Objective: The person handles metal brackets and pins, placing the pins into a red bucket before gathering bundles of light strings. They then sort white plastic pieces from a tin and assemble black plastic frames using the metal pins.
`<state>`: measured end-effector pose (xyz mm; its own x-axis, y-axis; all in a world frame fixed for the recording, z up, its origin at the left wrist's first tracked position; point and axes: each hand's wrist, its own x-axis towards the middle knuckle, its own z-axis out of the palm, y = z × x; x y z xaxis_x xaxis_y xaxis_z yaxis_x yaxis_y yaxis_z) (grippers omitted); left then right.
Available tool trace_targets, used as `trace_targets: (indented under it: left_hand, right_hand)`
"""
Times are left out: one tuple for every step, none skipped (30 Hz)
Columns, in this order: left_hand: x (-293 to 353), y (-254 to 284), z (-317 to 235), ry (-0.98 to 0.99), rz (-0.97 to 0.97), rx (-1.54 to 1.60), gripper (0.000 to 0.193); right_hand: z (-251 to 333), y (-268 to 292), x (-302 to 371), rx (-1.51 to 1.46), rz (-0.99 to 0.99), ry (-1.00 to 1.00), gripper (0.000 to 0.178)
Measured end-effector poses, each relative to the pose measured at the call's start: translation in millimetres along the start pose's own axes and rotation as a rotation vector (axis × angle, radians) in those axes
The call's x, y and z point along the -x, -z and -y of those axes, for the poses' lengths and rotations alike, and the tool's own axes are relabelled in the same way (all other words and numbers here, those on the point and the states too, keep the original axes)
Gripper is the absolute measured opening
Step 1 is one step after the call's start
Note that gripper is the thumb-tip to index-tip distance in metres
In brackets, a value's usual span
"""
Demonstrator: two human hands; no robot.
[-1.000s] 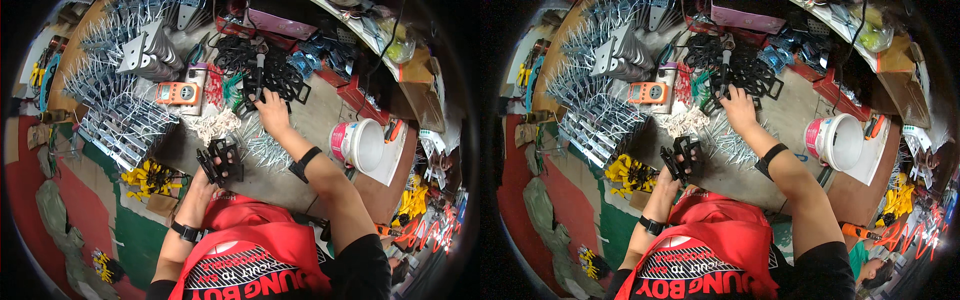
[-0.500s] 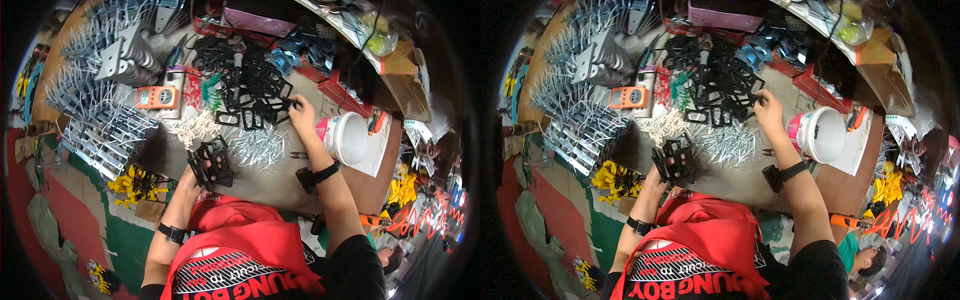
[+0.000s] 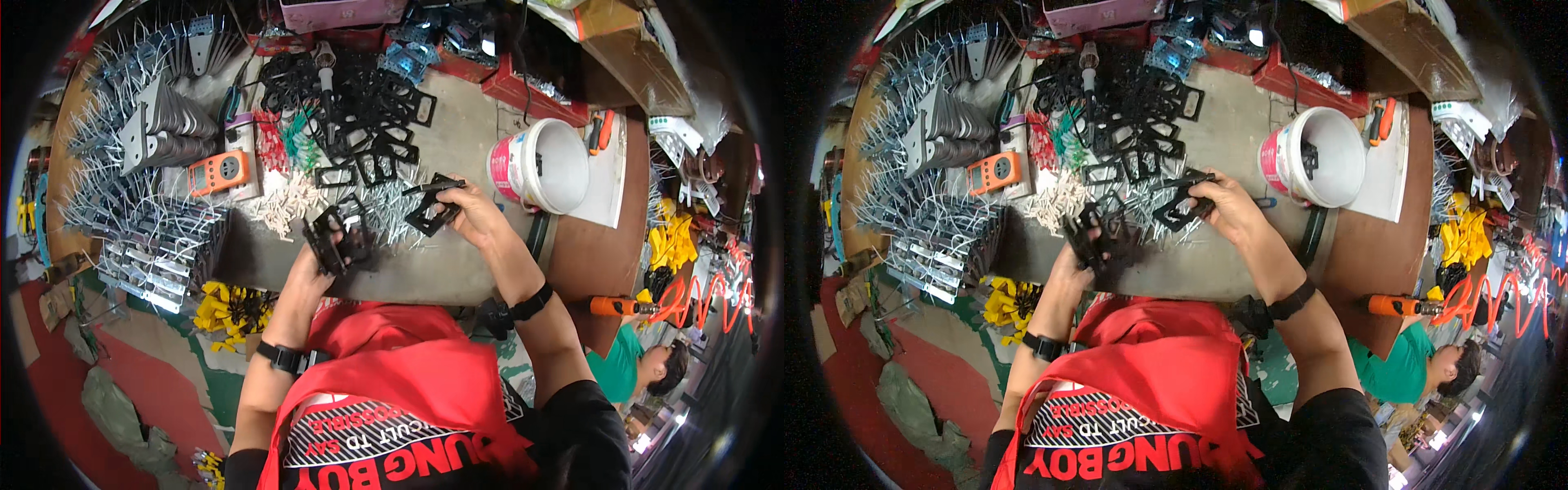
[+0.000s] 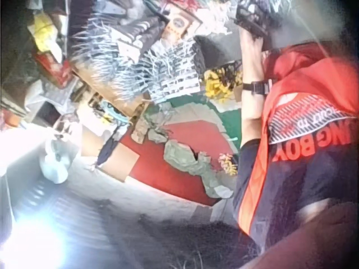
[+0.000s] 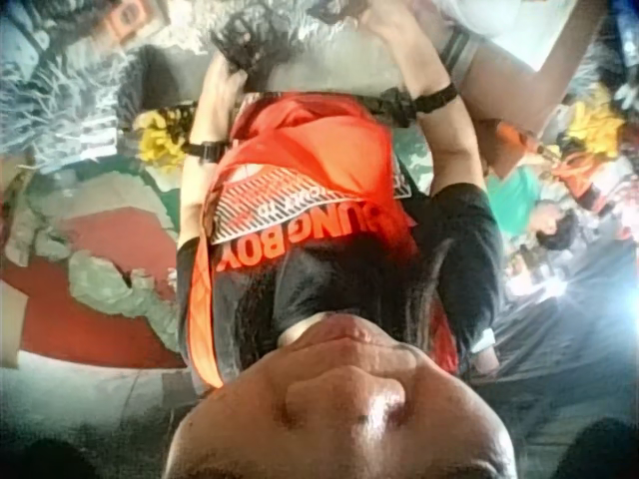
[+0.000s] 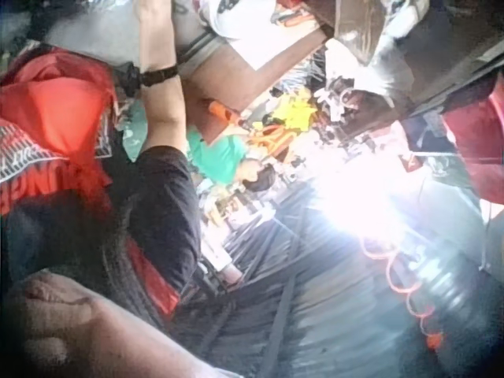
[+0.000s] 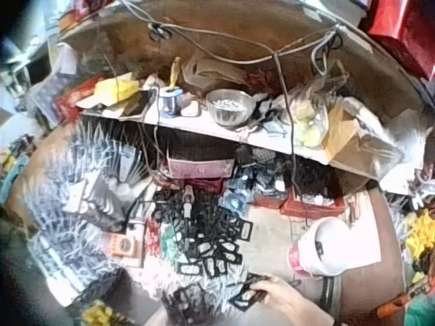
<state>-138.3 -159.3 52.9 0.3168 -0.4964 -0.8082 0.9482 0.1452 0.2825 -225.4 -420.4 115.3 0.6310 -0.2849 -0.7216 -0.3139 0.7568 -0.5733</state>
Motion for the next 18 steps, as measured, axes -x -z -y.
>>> trace_targets:
  left_hand:
    - [-9, 5, 3, 0.040, -0.026, 0.006, 0.015]
    - [-9, 1, 6, 0.017, -0.003, -0.057, 0.012]
    - [-13, 2, 9, 0.066, 0.013, -0.037, 0.011]
    - [-20, 8, 15, 0.110, 0.026, -0.012, 0.010]
    - [-25, 13, 23, 0.202, 0.066, 0.034, 0.010]
    - [-22, 23, 30, 0.200, 0.043, 0.042, 0.010]
    - [-18, 19, 31, 0.228, 0.190, -0.020, 0.012]
    - [-16, 12, 27, 0.246, 0.338, -0.082, 0.015]
    - [-7, 6, 29, 0.283, 0.315, -0.032, 0.019]
    - [-5, 12, 30, 0.284, 0.441, -0.130, 0.020]
    - [2, 12, 31, 0.288, 0.434, -0.156, 0.018]
    - [8, 10, 32, 0.293, 0.428, -0.183, 0.016]
    - [9, 11, 33, 0.292, 0.484, -0.191, 0.016]
    - [3, 17, 35, 0.308, 0.497, -0.134, 0.018]
    - [2, 24, 34, 0.289, 0.510, -0.168, 0.020]
    - [6, 22, 29, 0.272, 0.521, -0.201, 0.021]
    - [15, 13, 21, 0.268, 0.477, -0.236, 0.023]
    - [23, 7, 15, 0.262, 0.431, -0.268, 0.026]
  right_hand:
    - [-4, -9, 10, 0.029, 0.028, -0.057, 0.021]
    - [-11, -15, 19, 0.054, 0.053, -0.114, 0.023]
    - [-21, -16, 23, 0.037, 0.056, -0.160, 0.026]
    - [-28, -26, 33, 0.030, 0.062, -0.178, 0.026]
    - [-30, -40, 47, 0.089, 0.044, -0.215, 0.026]
    - [-35, -49, 57, 0.151, 0.030, -0.250, 0.027]
    - [-48, -38, 58, 0.195, 0.165, -0.245, 0.029]
    - [-61, -36, 62, 0.268, 0.224, -0.201, 0.028]
    - [-76, -35, 62, 0.377, 0.297, -0.109, 0.026]
    - [-87, -36, 65, 0.489, 0.375, -0.017, 0.024]
    - [-81, -46, 73, 0.719, 0.406, -0.065, 0.023]
    - [-65, -55, 81, 1.063, 0.467, -0.048, 0.027]
    - [-65, -53, 83, 1.224, 0.538, 0.249, 0.031]
    - [-64, -55, 86, 1.368, 0.603, 0.557, 0.035]
    - [-60, -57, 91, 1.460, 0.645, 0.563, 0.036]
    - [-48, -63, 93, 1.462, 0.656, 0.568, 0.036]
    - [-34, -69, 91, 1.364, 0.656, 0.520, 0.031]
    - [-24, -71, 84, 1.266, 0.659, 0.472, 0.026]
